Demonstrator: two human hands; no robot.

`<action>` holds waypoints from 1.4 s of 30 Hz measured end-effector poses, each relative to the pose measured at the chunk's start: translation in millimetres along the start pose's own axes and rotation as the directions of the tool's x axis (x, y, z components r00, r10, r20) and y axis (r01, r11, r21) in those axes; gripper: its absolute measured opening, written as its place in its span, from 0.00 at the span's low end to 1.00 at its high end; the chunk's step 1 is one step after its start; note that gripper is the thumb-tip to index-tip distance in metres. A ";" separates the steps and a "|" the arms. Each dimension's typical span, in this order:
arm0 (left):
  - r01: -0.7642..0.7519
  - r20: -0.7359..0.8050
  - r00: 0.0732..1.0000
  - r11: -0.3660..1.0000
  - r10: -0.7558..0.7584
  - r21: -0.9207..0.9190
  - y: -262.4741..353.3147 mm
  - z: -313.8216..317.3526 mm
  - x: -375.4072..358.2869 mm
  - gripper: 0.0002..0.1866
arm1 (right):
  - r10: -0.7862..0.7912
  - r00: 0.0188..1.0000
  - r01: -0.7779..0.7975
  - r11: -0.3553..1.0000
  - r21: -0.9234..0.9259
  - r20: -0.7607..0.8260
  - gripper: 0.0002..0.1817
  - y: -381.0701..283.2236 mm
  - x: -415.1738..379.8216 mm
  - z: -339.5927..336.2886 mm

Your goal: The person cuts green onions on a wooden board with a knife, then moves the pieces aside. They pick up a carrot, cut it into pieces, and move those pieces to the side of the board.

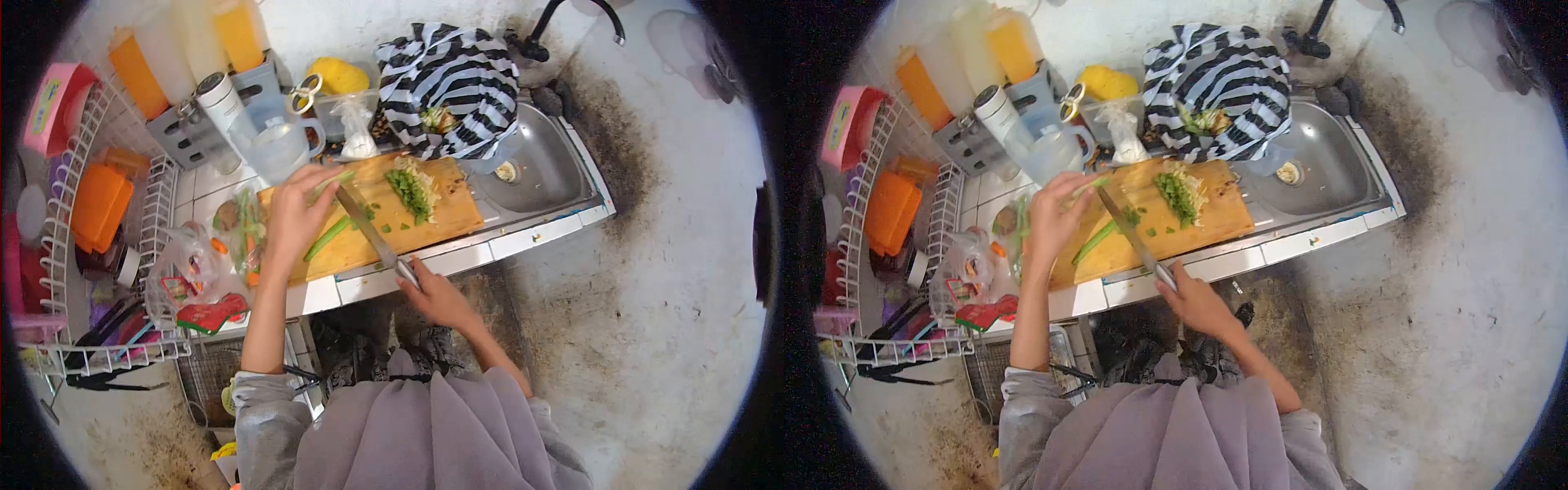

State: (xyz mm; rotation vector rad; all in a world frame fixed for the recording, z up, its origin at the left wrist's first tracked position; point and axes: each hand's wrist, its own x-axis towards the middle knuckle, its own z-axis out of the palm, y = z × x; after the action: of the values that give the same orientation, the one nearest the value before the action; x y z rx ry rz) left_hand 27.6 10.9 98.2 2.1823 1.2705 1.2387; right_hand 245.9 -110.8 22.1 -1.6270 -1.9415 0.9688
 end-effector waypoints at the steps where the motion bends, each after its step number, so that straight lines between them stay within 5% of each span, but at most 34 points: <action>1: -0.080 0.022 0.996 0.996 0.081 -0.050 12.4 8.3 15.1 0.11 | 0.055 0.998 -0.056 0.991 0.120 0.013 0.21 -0.5 -2.7 2.3; 3: -0.300 0.086 0.947 0.949 0.309 -0.099 29.9 33.7 47.7 0.12 | 0.072 0.997 -0.065 0.951 0.303 -0.011 0.16 2.4 -6.5 9.0; 6: -0.394 0.208 0.886 0.910 0.414 -0.133 43.2 88.2 99.4 0.10 | 0.048 0.998 -0.029 0.922 0.385 -0.041 0.15 -3.5 -12.7 6.7; 8: -0.514 0.376 0.795 0.858 0.477 -0.001 40.9 121.2 129.8 0.11 | 0.056 0.998 -0.049 0.916 0.397 -0.005 0.15 2.6 -13.7 7.0; 10: -0.639 0.267 0.762 0.754 0.590 0.155 29.4 139.5 140.1 0.11 | 0.157 0.973 -0.210 0.904 0.372 0.169 0.20 -4.2 -16.9 -0.3; 12: -0.707 0.171 0.697 0.628 0.696 0.324 30.0 136.9 142.9 0.11 | 0.107 0.989 -0.135 0.937 0.323 0.102 0.20 -0.2 -18.8 0.5; 14: -0.556 -0.030 0.823 0.815 0.567 0.166 50.3 94.2 123.9 0.15 | 0.063 0.996 -0.081 0.929 0.360 0.061 0.20 0.6 -22.1 0.8; 16: -0.329 -0.060 0.944 0.933 0.324 -0.148 44.9 52.9 98.4 0.14 | 0.103 0.992 -0.122 0.936 0.332 0.073 0.20 -1.8 -28.0 -3.3; 20: 0.139 -0.200 0.966 0.982 -0.163 -0.131 -23.9 10.0 1.8 0.16 | 0.163 0.986 -0.168 0.961 0.221 0.041 0.19 -7.7 -38.0 -17.4; 21: 0.155 -0.206 0.962 0.981 -0.177 -0.120 -34.8 13.1 -19.9 0.16 | 0.138 0.990 -0.142 0.975 0.172 0.034 0.19 -4.3 -40.1 -17.7; 23: 0.212 0.044 0.976 0.977 -0.213 0.030 -53.2 16.8 -55.1 0.17 | 0.126 0.992 -0.126 0.991 0.051 0.016 0.19 -4.0 -42.6 -14.6; 26: 0.269 0.086 0.956 0.954 -0.281 0.134 -60.5 30.5 -74.1 0.16 | 0.163 0.986 -0.160 0.984 -0.080 0.034 0.21 -7.1 -43.3 -8.6; 42: 0.179 0.035 0.982 0.972 -0.186 0.149 -67.1 44.1 -80.4 0.09 | 0.127 0.991 -0.106 0.926 -0.362 0.036 0.18 -16.9 -13.7 10.6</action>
State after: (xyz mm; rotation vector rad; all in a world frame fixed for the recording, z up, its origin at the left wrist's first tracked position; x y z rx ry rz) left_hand 9.1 -12.5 -11.5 2.1210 1.5463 1.0452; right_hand 230.1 -127.8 29.0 -1.9521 -2.1821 0.7401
